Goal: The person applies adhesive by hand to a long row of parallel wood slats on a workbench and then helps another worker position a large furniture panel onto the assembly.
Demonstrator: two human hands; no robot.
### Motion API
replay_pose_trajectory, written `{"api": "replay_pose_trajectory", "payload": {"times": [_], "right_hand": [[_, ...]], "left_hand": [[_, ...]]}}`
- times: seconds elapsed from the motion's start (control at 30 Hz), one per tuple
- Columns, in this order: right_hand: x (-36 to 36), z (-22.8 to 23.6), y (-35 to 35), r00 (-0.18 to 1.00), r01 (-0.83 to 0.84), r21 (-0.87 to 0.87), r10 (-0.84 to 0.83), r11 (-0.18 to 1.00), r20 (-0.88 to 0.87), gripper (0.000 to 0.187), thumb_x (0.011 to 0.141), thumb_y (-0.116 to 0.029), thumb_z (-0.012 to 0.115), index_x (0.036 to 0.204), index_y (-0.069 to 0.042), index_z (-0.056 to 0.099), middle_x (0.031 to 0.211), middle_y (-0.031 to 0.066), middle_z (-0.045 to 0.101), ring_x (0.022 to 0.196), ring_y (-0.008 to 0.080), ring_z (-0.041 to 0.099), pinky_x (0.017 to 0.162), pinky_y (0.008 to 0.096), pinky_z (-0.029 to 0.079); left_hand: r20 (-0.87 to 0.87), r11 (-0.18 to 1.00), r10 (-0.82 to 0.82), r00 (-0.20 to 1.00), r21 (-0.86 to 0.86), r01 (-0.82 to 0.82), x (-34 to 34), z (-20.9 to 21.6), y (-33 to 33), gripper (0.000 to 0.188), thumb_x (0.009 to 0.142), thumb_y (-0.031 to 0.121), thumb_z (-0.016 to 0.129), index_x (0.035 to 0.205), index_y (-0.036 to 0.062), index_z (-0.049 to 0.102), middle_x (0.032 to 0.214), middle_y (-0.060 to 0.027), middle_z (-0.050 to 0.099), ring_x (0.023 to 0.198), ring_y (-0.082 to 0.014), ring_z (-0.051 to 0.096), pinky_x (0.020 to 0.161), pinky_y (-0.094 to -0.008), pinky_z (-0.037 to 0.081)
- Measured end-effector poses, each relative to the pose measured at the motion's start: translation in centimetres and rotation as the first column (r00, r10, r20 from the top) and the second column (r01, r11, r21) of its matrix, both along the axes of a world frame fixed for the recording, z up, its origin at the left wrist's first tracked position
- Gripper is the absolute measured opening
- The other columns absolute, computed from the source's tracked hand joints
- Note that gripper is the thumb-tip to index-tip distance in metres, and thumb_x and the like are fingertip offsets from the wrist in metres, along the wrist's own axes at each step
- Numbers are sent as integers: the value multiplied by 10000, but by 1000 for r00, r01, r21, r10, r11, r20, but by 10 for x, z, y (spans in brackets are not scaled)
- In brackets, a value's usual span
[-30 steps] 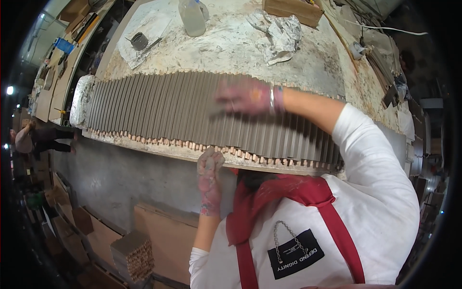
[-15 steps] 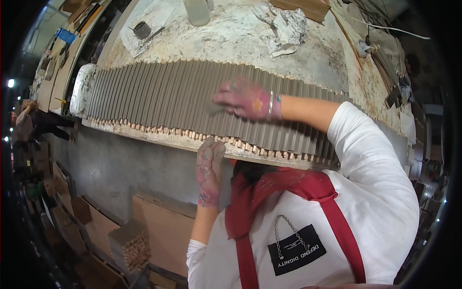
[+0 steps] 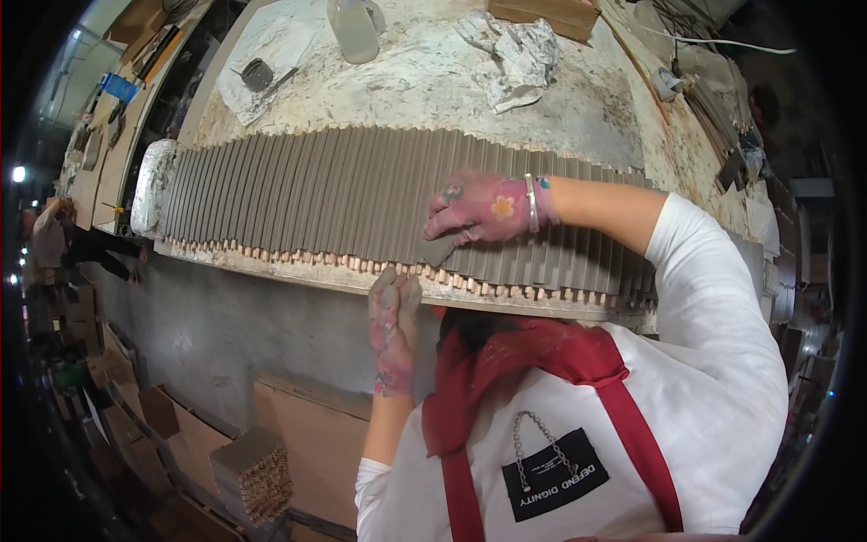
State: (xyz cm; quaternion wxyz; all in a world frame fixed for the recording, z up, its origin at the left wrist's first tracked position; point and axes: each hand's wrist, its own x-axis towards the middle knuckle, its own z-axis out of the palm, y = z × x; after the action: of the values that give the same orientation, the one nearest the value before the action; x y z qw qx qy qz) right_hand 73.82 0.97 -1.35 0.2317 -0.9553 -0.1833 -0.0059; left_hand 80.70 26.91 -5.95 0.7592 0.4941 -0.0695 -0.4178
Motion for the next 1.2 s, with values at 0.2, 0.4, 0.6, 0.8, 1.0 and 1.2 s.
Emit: {"api": "replay_pose_trajectory", "payload": {"times": [0.2, 0.4, 0.6, 0.8, 1.0, 1.2], "right_hand": [[28, 18, -45, 742, 660, 100, -626, 745, -241, 318, 891, -353, 492, 1146, -175, 561, 987, 63, 570, 829, 240, 574, 731, 355, 488], [-4, 8, -20, 997, 75, 116, -78, 990, 17, 223, 844, -262, 560, 1027, -137, 587, 961, 81, 593, 885, 250, 588, 767, 400, 464], [18, -11, -60, 791, 611, -89, -604, 786, 99, 272, 888, -265, 514, 1139, -171, 559, 963, 70, 582, 864, 193, 603, 787, 371, 492], [-18, -7, -44, 962, 191, 52, -197, 980, 189, 344, 861, -330, 553, 1157, -154, 556, 1039, 103, 580, 900, 205, 606, 795, 383, 502], [-13, 8, -41, 880, 474, -1, -474, 881, -24, 374, 904, -366, 485, 1209, -152, 516, 1047, 116, 578, 847, 200, 612, 750, 362, 525], [-25, 4, -29, 979, 202, 53, -202, 978, -16, 378, 894, -358, 498, 1225, -176, 514, 1085, 104, 569, 1018, 258, 544, 887, 387, 423]], "left_hand": [[-69, 994, -25, 997, -106, 18, -2, -12, 1, 519, 855, 289, 527, 1244, -29, 394, 1142, -151, 500, 1075, -254, 502, 940, -350, 399], [-86, 993, 50, 995, -100, -59, -13, -1, -1, 472, 879, 239, 514, 1268, 14, 370, 1154, -154, 502, 1062, -253, 506, 952, -364, 396], [-128, 995, 17, 992, -91, -29, -21, -3, -8, 490, 908, 258, 497, 1307, 28, 330, 1188, -147, 492, 1101, -237, 488, 977, -355, 381], [-113, 988, 15, 993, -149, -32, -34, 3, -4, 527, 889, 277, 526, 1323, 52, 328, 1195, -102, 500, 1111, -217, 480, 988, -349, 370], [-137, 989, 47, 989, -132, -65, -45, 2, -11, 533, 874, 273, 550, 1333, 82, 359, 1174, -56, 512, 1067, -183, 492, 1001, -362, 365], [-208, 972, 81, 975, -198, -123, -48, -8, -10, 540, 850, 259, 592, 1321, 91, 389, 1199, -50, 502, 1092, -187, 467, 1024, -380, 352]]}}
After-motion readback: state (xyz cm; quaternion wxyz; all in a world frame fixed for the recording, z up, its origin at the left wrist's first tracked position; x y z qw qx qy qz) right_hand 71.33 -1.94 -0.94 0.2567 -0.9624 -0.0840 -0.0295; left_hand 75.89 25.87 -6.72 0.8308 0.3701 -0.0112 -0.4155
